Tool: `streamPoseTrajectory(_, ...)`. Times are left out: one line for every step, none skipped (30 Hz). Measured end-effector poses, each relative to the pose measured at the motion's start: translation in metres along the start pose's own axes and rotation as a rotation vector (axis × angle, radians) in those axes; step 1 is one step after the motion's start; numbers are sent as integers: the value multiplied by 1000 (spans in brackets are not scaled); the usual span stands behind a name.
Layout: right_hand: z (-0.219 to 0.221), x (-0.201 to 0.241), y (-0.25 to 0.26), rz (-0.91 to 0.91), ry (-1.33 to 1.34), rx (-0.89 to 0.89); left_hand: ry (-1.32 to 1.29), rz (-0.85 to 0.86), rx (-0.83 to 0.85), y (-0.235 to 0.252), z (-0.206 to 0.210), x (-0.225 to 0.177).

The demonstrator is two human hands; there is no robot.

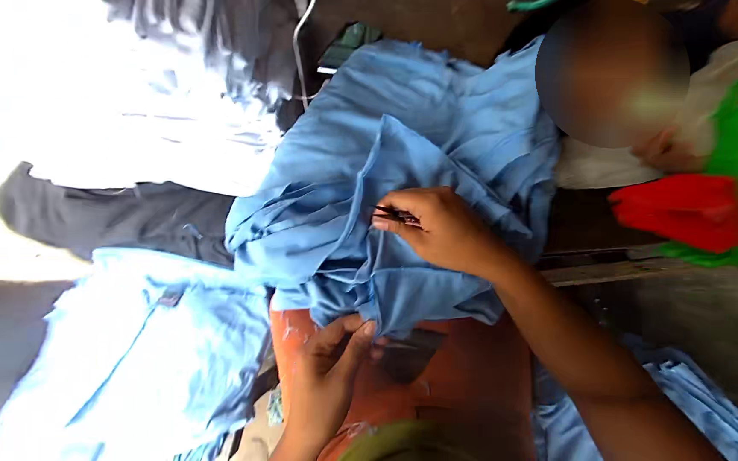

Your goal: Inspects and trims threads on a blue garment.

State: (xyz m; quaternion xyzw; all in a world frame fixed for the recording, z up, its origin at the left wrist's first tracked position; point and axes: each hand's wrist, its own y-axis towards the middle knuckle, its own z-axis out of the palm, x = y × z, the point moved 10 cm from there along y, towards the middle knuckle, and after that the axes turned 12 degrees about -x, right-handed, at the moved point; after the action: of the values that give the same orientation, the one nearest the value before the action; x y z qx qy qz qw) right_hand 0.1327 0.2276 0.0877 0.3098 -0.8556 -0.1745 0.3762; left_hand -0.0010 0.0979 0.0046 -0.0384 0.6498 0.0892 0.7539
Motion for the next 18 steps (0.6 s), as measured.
streamPoseTrajectory(5,-3,-2,-14,-4,1,4,-36,25,-3,-2,4)
streamPoseTrajectory(6,-2,-4,-35,-2,-11,25,-55,46,-6,-4,7)
streamPoseTrajectory(5,-1,-6,-53,3,-22,69,-55,58,-9,-8,9)
streamPoseTrajectory(4,1,-9,-68,5,-33,146,-29,55,-11,-12,8)
streamPoseTrajectory(3,1,-10,-81,9,-43,248,35,24,-11,-19,4)
streamPoseTrajectory(2,2,-11,-91,13,-53,336,131,-35,-10,-25,-6)
streamPoseTrajectory(1,2,-12,-100,14,-63,381,229,-90,-8,-28,-18)
streamPoseTrajectory(0,2,-12,-103,12,-71,390,299,-119,-5,-27,-29)
streamPoseTrajectory(0,2,-13,-103,5,-77,394,338,-122,-1,-22,-37)
streamPoseTrajectory(1,2,-14,-103,-2,-80,431,372,-113,3,-13,-42)
streamPoseTrajectory(1,2,-14,-103,-3,-78,503,419,-102,9,-4,-45)
streamPoseTrajectory(1,2,-14,-101,6,-76,584,482,-106,14,5,-47)
streamPoseTrajectory(0,2,-14,-100,26,-75,642,547,-118,18,11,-48)
streamPoseTrajectory(-1,2,-15,-105,48,-75,653,587,-129,20,13,-49)
streamPoseTrajectory(-3,3,-15,-117,67,-77,622,581,-128,21,10,-49)
streamPoseTrajectory(-5,4,-17,-137,74,-85,575,538,-125,21,4,-47)
streamPoseTrajectory(-6,6,-20,-164,66,-100,544,487,-122,20,-3,-46)
streamPoseTrajectory(-6,9,-23,-201,44,-118,542,430,-113,20,-8,-44)
